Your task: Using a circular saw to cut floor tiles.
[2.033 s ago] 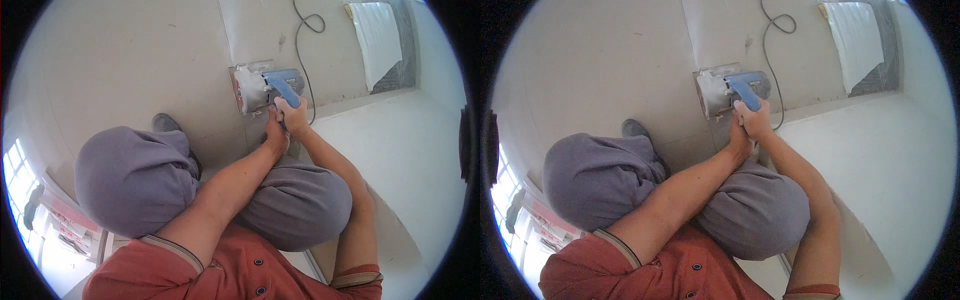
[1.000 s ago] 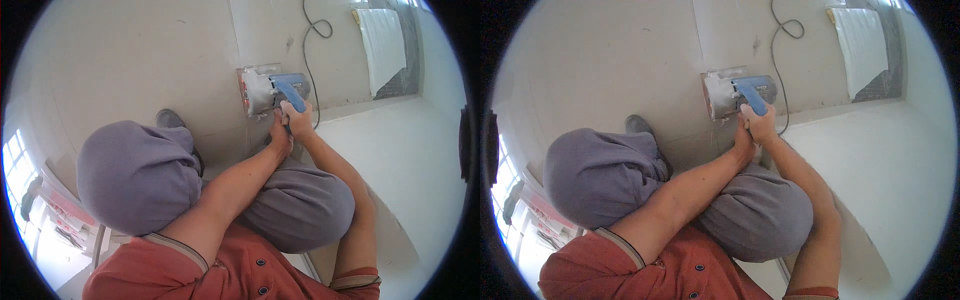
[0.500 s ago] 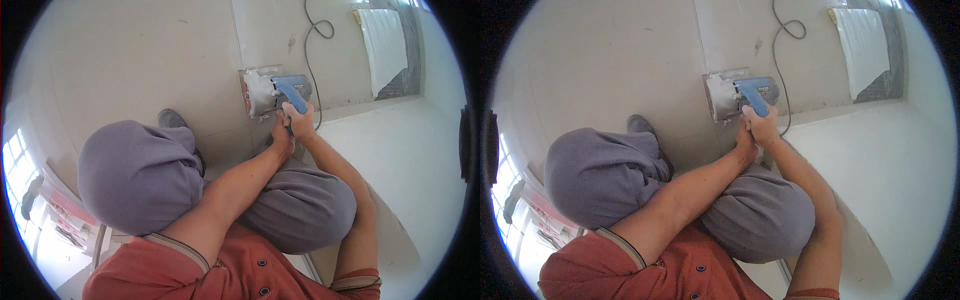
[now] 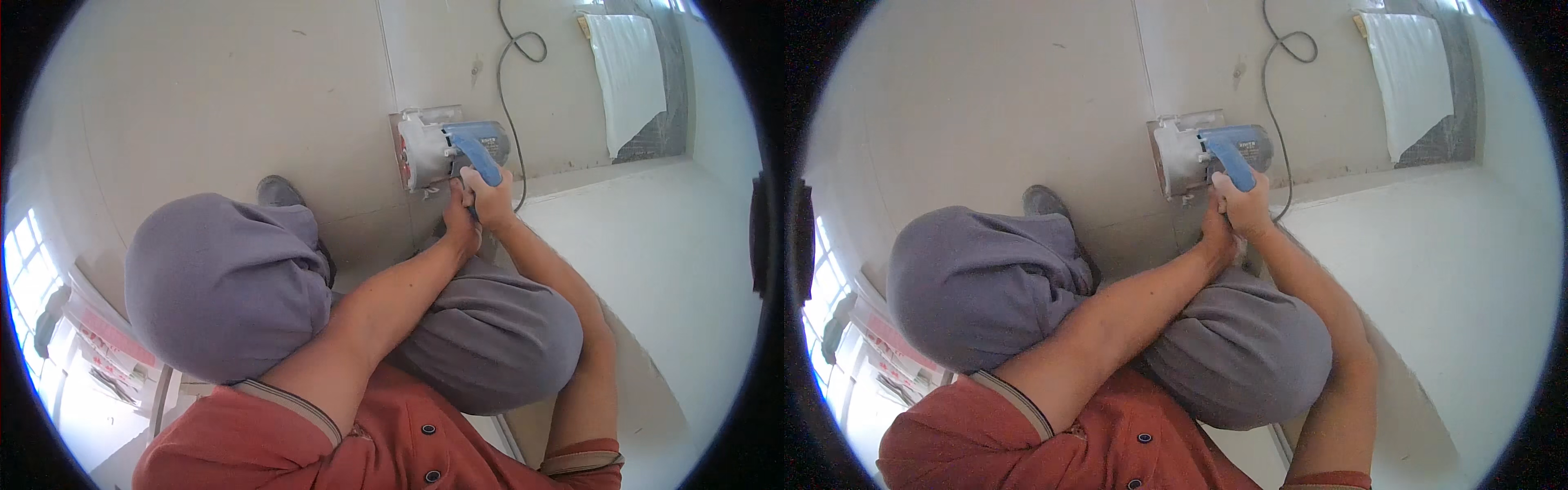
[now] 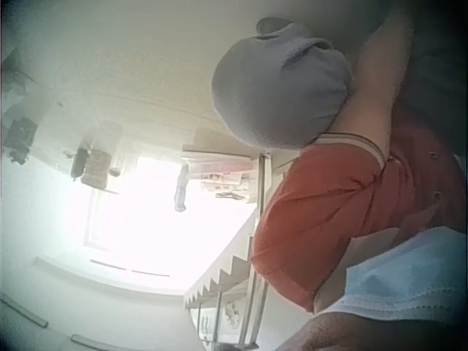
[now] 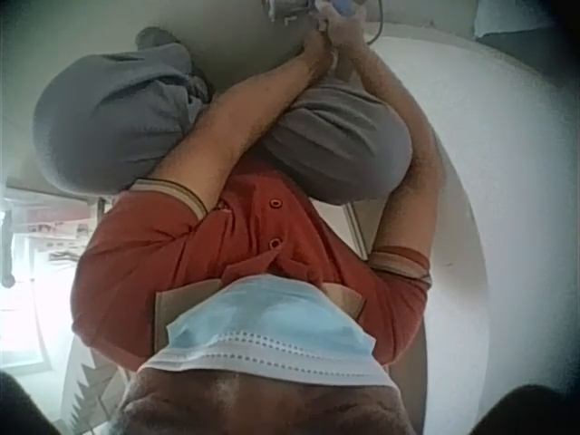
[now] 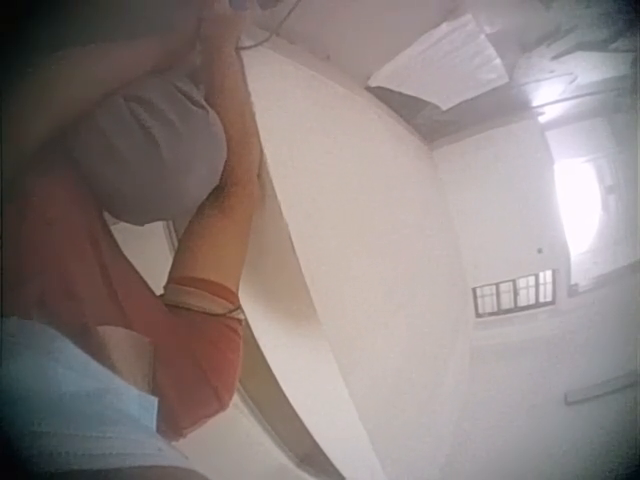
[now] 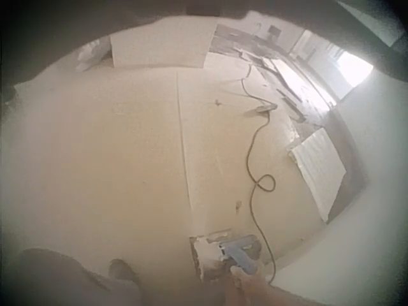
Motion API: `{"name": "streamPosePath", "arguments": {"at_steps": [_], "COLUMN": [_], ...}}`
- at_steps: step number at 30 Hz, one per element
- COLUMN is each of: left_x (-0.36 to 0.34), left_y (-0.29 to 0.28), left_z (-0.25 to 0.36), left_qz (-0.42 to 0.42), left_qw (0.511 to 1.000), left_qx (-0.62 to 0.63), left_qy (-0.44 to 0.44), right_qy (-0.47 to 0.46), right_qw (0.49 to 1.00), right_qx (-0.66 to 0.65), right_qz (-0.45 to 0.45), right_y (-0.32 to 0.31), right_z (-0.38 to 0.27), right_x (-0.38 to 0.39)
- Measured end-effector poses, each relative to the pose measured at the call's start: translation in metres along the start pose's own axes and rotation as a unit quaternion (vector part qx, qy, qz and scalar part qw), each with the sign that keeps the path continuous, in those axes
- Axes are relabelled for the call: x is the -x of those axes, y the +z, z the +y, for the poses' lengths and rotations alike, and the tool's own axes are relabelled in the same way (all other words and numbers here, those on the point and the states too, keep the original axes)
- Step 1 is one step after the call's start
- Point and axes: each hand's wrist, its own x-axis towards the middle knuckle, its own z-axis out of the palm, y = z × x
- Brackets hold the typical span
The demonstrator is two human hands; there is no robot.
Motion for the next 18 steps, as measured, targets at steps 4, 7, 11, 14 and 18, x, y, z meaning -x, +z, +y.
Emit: {"name": "streamPosePath", "arguments": {"at_steps": [4, 7, 11, 14, 18], "left_x": [-0.006, 0.002, 0.001, 0.001, 0.001], "left_y": [-0.009, 0.004, -0.002, 0.002, 0.003], "left_z": [0.002, 0.002, 0.003, 0.003, -0.001], "left_qz": [-0.037, 0.013, -0.020, -0.006, -0.008], "left_qw": [0.999, 1.000, 0.999, 1.000, 1.000], "left_qx": [0.022, -0.005, -0.024, -0.012, 0.008], "left_qy": [-0.002, 0.001, 0.016, 0.004, -0.002], "right_qy": [-0.016, -0.021, -0.019, -0.014, -0.013], "right_qw": [1.000, 1.000, 1.000, 1.000, 1.000], "right_qx": [0.011, 0.009, 0.012, 0.007, 0.003], "right_qz": [-0.012, -0.009, -0.003, -0.005, 0.007], "right_y": [0.006, 0.001, 0.005, 0.003, 0.000], "right_z": [-0.004, -0.003, -0.005, -0.002, -0.001], "right_x": [0.001, 0.000, 0.000, -0.001, 0.000]}}
